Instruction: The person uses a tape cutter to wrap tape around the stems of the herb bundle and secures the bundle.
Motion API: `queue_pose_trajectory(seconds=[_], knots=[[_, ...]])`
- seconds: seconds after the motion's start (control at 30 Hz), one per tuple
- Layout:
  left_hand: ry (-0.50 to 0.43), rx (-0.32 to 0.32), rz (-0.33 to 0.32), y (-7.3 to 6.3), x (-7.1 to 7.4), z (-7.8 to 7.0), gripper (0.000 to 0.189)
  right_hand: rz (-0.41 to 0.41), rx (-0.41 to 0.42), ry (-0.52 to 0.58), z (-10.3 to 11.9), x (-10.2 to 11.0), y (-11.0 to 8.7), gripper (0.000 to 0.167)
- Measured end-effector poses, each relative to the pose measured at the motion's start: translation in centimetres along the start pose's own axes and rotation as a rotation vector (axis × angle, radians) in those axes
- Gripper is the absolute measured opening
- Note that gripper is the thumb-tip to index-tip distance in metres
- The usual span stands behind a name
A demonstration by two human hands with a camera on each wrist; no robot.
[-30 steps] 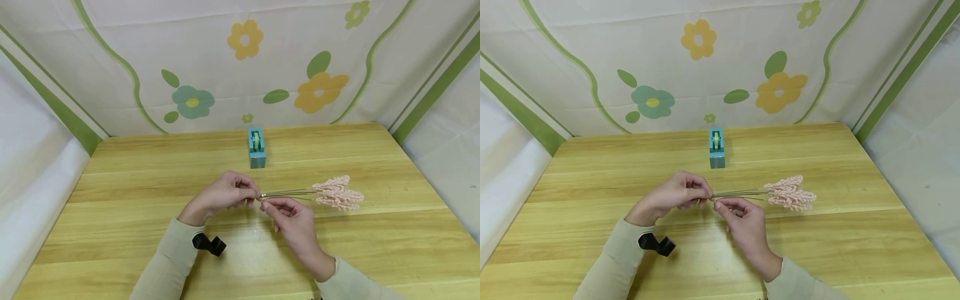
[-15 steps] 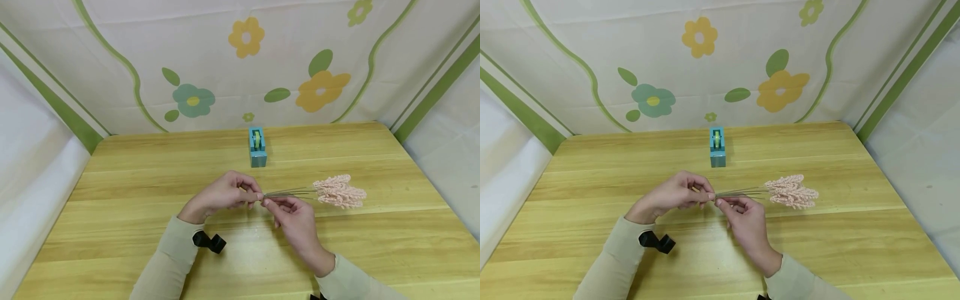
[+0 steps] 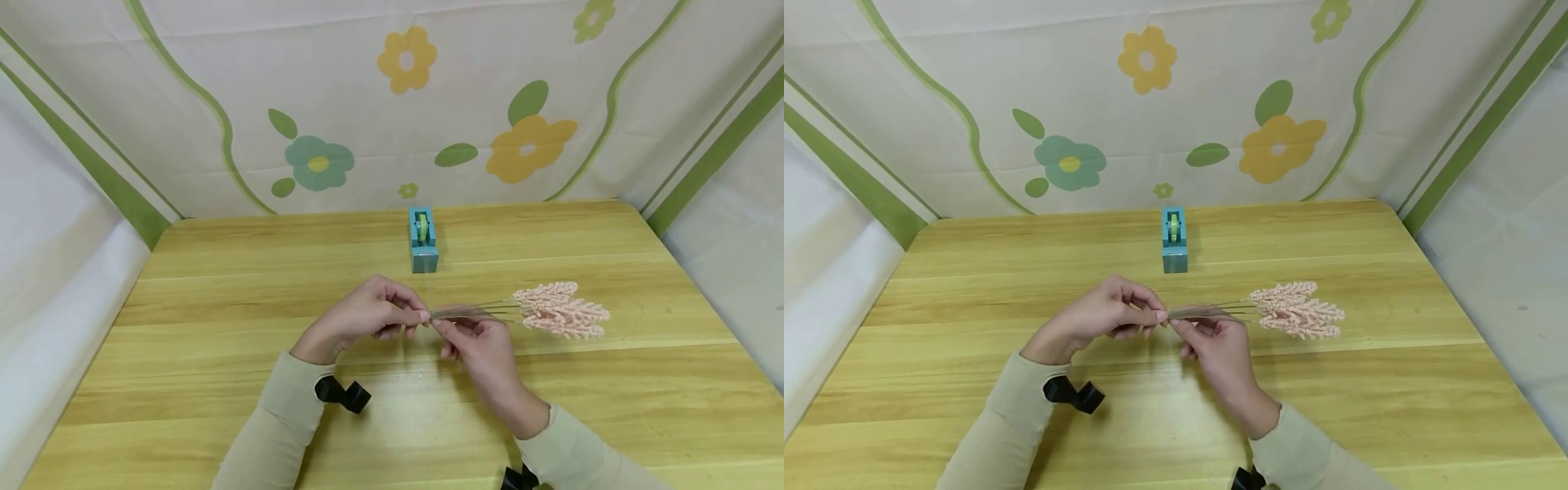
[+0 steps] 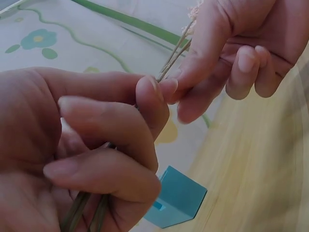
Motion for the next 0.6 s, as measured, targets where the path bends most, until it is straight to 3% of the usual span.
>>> queue_pose_trajectory(seconds=[0.23,0.43,0.6], knots=[[-0.023,0.014,-0.030,-0.20,0.03,0.35,0.017,0.026,0.054,-0.010,0.18,-0.12,0.06,0.024],[-0.027,0.012,-0.047,-0.24,0.10,0.28,0.015,0.050,0.053,0.024,-0.04,-0.14,0.42,0.033],[-0.019,0.014,-0.050,-0.27,0.08,0.32,0.016,0.068,0.048,0.026,-0.23,-0.20,0.47,0.026]])
Point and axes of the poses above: each hand's wrist, its own y-axis towards the middle knuckle, its own x-axis out of the back of the hand, z = x × y, the point moved 8 cm from there along y, towards the middle knuckle, and after that the axes turned 11 degrees about -x, right-handed, at the moved point
